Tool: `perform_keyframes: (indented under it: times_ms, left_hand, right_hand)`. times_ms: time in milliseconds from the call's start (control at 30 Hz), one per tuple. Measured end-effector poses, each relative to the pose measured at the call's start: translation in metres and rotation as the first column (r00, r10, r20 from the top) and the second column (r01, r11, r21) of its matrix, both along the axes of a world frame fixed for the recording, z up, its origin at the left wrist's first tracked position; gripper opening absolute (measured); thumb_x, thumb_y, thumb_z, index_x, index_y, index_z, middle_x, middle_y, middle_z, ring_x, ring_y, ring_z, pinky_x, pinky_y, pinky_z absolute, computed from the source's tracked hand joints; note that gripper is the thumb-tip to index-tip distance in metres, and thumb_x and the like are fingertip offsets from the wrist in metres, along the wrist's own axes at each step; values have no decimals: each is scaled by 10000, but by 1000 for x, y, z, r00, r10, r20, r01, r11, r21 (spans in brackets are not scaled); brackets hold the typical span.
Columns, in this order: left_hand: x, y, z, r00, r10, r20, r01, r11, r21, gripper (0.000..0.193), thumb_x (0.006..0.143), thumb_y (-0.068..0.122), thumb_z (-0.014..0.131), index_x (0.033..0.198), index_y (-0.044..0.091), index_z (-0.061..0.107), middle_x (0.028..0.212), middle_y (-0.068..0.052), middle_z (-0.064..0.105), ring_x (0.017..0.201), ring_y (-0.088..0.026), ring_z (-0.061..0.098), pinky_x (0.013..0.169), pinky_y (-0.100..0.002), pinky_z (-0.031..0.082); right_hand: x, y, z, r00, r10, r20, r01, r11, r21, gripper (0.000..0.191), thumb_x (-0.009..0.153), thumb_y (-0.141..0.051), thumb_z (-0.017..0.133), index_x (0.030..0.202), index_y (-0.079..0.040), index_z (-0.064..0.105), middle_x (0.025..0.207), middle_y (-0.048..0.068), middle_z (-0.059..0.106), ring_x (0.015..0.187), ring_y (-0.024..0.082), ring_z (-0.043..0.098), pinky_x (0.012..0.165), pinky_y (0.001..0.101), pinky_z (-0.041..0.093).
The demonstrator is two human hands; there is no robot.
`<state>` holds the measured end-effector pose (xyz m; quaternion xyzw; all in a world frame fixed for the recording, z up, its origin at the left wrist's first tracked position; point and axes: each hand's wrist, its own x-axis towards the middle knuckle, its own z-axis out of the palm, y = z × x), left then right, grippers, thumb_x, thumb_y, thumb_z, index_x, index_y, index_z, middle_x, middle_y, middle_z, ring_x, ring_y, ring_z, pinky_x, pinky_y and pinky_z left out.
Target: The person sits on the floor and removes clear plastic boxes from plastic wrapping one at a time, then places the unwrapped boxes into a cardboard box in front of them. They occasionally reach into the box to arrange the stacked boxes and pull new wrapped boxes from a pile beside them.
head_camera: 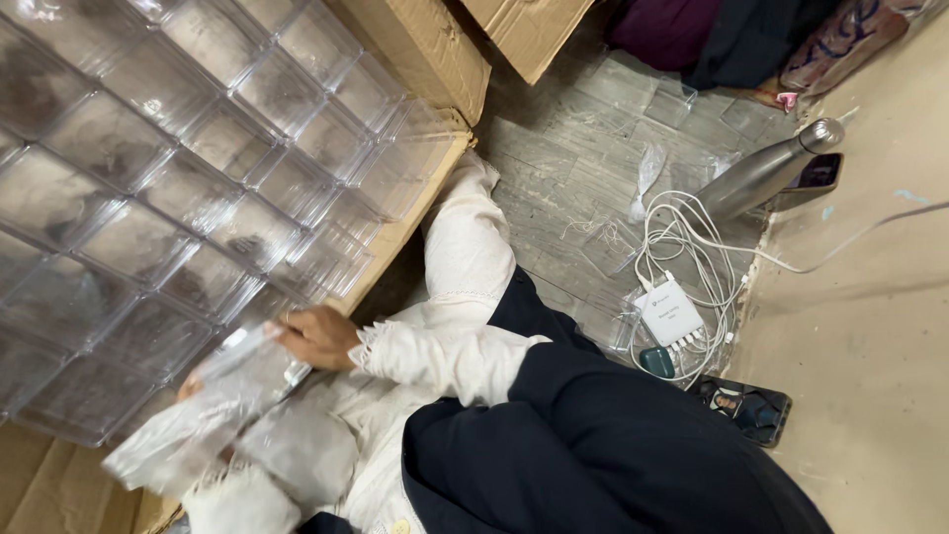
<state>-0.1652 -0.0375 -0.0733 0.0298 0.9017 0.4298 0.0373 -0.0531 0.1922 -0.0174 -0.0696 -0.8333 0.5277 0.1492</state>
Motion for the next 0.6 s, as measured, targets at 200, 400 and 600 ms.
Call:
perform_keyframes:
  times_ms: [200, 400, 600]
  left_hand:
    - [32, -92, -17, 998, 65, -6, -65, 998, 28, 394, 1019, 251, 700, 1295, -27, 664, 1007, -156, 699, 817, -242, 546, 700, -383, 419]
    - [114, -126, -43, 981, -26, 192, 23, 1000, 18, 384, 1025, 239, 720, 1287, -37, 669, 1044, -170, 695, 869, -266, 563, 745, -402, 437]
    - [199, -126, -53, 821, -288, 494, 238, 958, 163, 375, 1032, 226, 740, 1280, -47, 674, 1081, -184, 692, 921, -290, 581, 789, -422, 456]
  right_hand:
    - [48, -86, -40, 989, 136, -56, -131, 635, -761, 323, 1045, -344, 627, 900, -58, 597, 722, 16, 620, 578, 83, 495, 489, 297, 393]
    - [50, -118, -70, 684, 623, 379, -159, 634, -757, 468, 1083, -387, 562, 927, 51, 613, 610, 34, 490, 451, 137, 380, 376, 335, 291]
    - [51, -141, -65, 521, 845, -122, -748, 383, -542, 340, 1083, -333, 575, 1093, -34, 735, 924, 11, 696, 867, 128, 586, 770, 341, 518]
